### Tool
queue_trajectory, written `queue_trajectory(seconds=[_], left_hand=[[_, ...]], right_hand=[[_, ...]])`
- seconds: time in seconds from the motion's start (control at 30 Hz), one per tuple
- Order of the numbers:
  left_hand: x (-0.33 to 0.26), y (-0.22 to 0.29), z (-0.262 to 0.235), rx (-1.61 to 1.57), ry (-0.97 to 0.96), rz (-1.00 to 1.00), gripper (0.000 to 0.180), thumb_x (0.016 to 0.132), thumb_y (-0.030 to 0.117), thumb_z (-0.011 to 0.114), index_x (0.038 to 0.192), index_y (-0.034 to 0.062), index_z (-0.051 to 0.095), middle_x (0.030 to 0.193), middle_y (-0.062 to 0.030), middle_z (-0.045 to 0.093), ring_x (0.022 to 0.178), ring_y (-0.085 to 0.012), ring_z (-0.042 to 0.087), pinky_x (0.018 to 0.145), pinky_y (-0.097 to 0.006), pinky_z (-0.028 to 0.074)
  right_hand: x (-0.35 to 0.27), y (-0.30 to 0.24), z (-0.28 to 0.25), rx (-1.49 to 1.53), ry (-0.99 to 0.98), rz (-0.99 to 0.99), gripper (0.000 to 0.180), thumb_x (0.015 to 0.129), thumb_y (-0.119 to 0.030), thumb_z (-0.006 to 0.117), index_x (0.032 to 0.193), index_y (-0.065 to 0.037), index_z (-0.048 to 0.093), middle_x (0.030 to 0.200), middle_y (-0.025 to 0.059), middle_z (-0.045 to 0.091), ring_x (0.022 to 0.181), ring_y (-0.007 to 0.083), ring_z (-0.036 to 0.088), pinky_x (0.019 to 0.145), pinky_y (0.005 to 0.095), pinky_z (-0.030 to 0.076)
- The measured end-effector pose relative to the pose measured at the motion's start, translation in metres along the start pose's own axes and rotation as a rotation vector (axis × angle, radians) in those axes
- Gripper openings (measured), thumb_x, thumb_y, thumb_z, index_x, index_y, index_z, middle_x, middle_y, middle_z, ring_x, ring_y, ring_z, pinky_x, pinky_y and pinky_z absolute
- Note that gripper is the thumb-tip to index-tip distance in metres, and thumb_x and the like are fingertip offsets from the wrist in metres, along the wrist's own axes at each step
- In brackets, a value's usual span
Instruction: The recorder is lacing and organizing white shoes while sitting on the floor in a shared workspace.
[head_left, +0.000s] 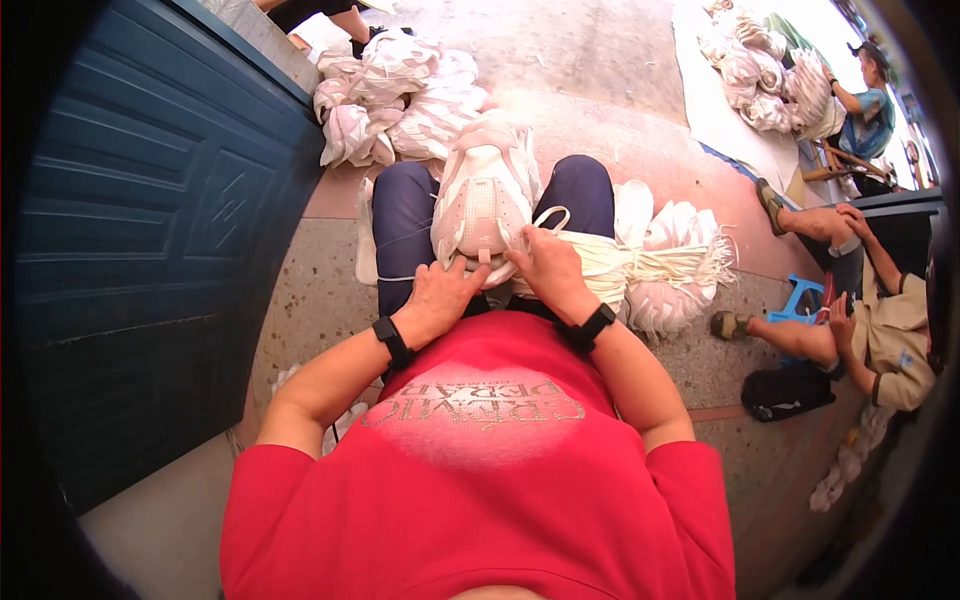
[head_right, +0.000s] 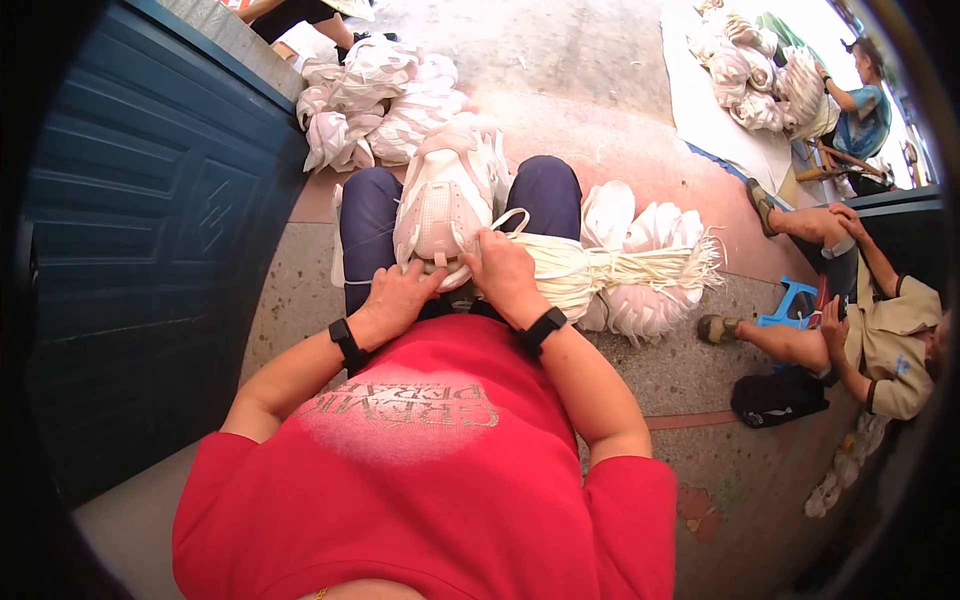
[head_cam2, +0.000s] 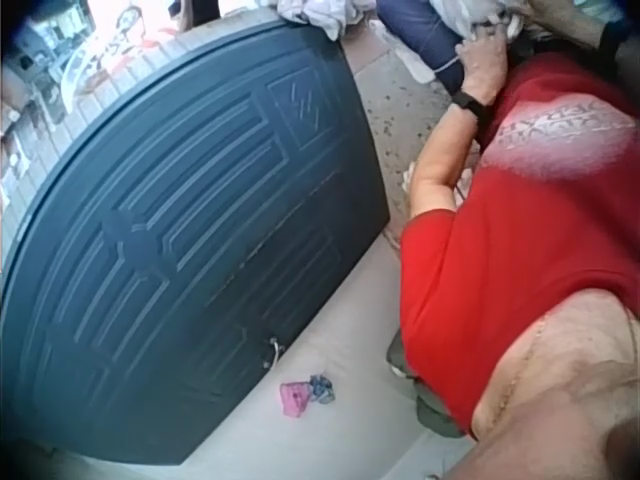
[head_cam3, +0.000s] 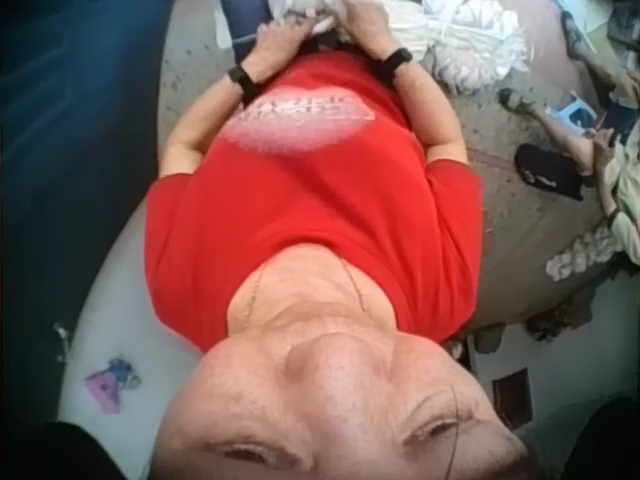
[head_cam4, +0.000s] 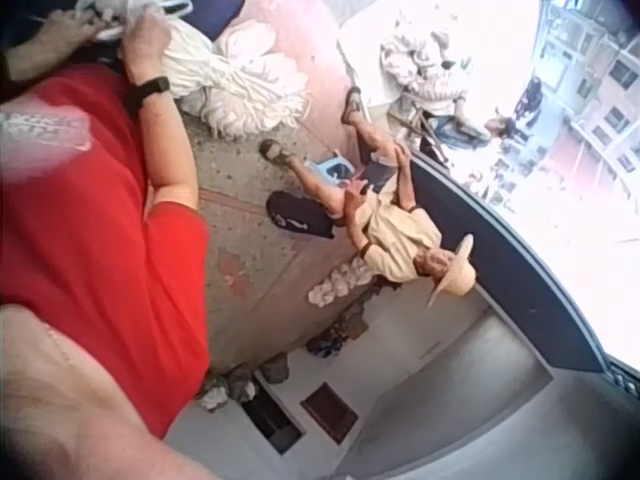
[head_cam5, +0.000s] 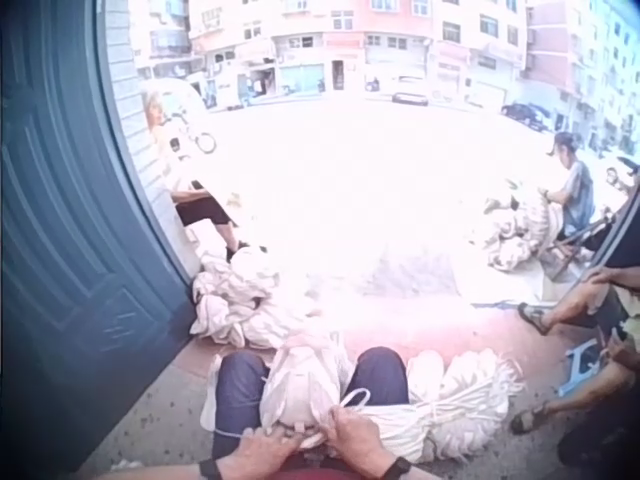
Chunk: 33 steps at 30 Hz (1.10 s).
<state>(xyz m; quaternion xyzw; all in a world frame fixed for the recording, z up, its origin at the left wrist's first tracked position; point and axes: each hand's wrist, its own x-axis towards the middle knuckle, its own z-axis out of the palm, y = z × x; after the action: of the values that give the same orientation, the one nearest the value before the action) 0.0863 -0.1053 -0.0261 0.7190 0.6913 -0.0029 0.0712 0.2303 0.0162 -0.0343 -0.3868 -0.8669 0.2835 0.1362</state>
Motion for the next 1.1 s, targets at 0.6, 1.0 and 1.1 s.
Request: queue_trajectory(seconds=[0.6, 1.0, 1.1], left_hand=[[0.059, -0.028, -0.086, -1.606, -0.08, -0.421, 0.026, 0.089, 0.028, 0.049, 0.093, 0.0042, 0.059, 0.074, -0.0031, 0.058, 0.07, -0.0136, 0.055, 0.066, -0.029, 0.045], [0.095, -0.034, -0.109, -1.911, -0.096, -0.353, 0.016, 0.086, 0.005, 0.05, 0.1, -0.0014, 0.056, 0.084, -0.0048, 0.06, 0.071, -0.0093, 0.057, 0.067, -0.022, 0.048], [0.085, -0.038, -0.112, -1.867, -0.185, -0.344, 0.016, 0.086, 0.004, 0.051, 0.099, -0.0015, 0.057, 0.082, -0.0032, 0.059, 0.072, -0.0072, 0.055, 0.066, -0.02, 0.046]], right_hand=[[0.057, -0.038, -0.078, 0.717, 0.0, -0.138, 0.019, 0.087, -0.006, 0.045, 0.101, 0.003, 0.054, 0.076, 0.0093, 0.064, 0.067, 0.011, 0.057, 0.062, 0.0234, 0.045], [0.04, -0.048, -0.088, 1.228, -0.245, 0.095, 0.013, 0.09, -0.012, 0.047, 0.086, 0.001, 0.05, 0.079, 0.0116, 0.06, 0.072, 0.018, 0.061, 0.062, 0.0279, 0.049], [0.043, -0.011, -0.07, 1.494, -0.457, 0.485, 0.033, 0.092, -0.03, 0.045, 0.088, 0.002, 0.051, 0.084, 0.0146, 0.061, 0.075, 0.0202, 0.061, 0.065, 0.0292, 0.05]])
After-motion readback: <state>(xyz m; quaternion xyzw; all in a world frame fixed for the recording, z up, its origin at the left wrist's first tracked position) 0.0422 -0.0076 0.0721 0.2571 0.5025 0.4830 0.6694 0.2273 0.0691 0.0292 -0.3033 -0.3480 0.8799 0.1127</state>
